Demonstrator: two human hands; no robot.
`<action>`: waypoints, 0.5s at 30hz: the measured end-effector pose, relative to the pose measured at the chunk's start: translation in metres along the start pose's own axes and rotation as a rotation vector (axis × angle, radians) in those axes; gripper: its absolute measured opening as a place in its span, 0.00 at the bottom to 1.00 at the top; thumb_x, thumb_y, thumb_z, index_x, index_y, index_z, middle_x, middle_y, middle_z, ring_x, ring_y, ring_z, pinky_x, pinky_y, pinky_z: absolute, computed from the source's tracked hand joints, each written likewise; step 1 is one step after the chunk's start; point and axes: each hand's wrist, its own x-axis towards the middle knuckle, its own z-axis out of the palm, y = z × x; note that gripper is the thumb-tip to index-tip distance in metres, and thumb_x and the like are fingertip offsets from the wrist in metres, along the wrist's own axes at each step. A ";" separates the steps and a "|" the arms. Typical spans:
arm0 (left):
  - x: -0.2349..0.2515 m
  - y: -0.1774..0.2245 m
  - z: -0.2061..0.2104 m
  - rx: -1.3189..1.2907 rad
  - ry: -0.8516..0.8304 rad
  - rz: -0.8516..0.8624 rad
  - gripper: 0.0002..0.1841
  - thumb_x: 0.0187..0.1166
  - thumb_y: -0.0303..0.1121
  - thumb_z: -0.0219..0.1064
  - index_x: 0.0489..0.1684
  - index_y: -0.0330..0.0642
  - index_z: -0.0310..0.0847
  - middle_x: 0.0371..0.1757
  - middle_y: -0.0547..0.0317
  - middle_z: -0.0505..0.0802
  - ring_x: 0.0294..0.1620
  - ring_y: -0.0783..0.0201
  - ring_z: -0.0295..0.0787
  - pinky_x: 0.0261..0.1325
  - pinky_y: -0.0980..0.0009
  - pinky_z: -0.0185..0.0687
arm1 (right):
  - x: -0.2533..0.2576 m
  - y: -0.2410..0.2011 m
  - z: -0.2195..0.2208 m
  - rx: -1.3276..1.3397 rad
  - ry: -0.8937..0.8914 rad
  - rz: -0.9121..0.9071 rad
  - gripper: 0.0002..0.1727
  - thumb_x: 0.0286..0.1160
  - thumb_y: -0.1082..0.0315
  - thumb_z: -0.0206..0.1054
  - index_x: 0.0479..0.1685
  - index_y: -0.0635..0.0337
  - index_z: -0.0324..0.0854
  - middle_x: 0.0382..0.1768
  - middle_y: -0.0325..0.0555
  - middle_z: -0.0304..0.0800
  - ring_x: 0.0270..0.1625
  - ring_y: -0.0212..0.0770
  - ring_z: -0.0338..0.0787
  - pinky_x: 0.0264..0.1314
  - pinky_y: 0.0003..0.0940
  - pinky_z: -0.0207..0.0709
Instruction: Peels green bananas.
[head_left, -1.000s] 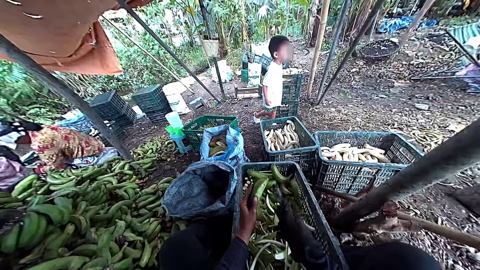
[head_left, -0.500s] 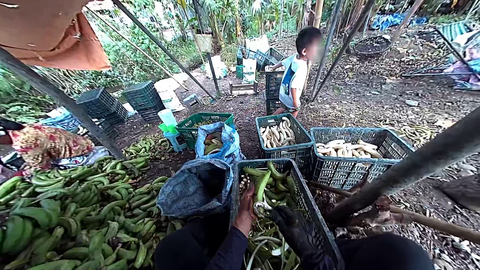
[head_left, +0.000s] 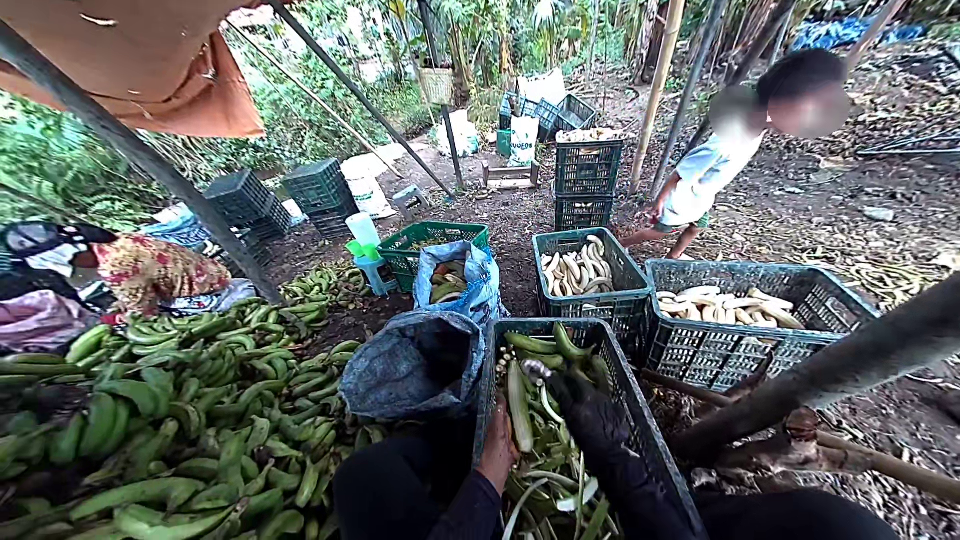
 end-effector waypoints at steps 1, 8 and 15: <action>0.005 0.002 0.001 0.006 -0.017 0.032 0.31 0.96 0.52 0.28 0.71 0.40 0.71 0.46 0.51 0.87 0.39 0.64 0.86 0.42 0.65 0.84 | -0.018 0.000 0.008 -0.024 -0.006 -0.031 0.33 0.87 0.35 0.48 0.69 0.47 0.86 0.50 0.55 0.95 0.55 0.60 0.93 0.58 0.70 0.77; -0.002 0.007 0.011 0.159 -0.162 -0.024 0.33 0.94 0.54 0.24 0.68 0.42 0.73 0.40 0.56 0.88 0.32 0.68 0.85 0.33 0.71 0.83 | -0.020 0.022 0.038 -0.024 0.216 -0.091 0.28 0.85 0.38 0.54 0.60 0.45 0.91 0.46 0.55 0.95 0.53 0.61 0.93 0.56 0.68 0.79; -0.008 0.003 0.003 0.344 -0.145 0.175 0.26 0.96 0.39 0.44 0.89 0.39 0.54 0.60 0.46 0.86 0.48 0.66 0.87 0.50 0.68 0.86 | 0.024 -0.005 0.001 -0.069 0.077 0.029 0.33 0.88 0.35 0.43 0.68 0.44 0.85 0.57 0.55 0.93 0.63 0.60 0.90 0.64 0.68 0.75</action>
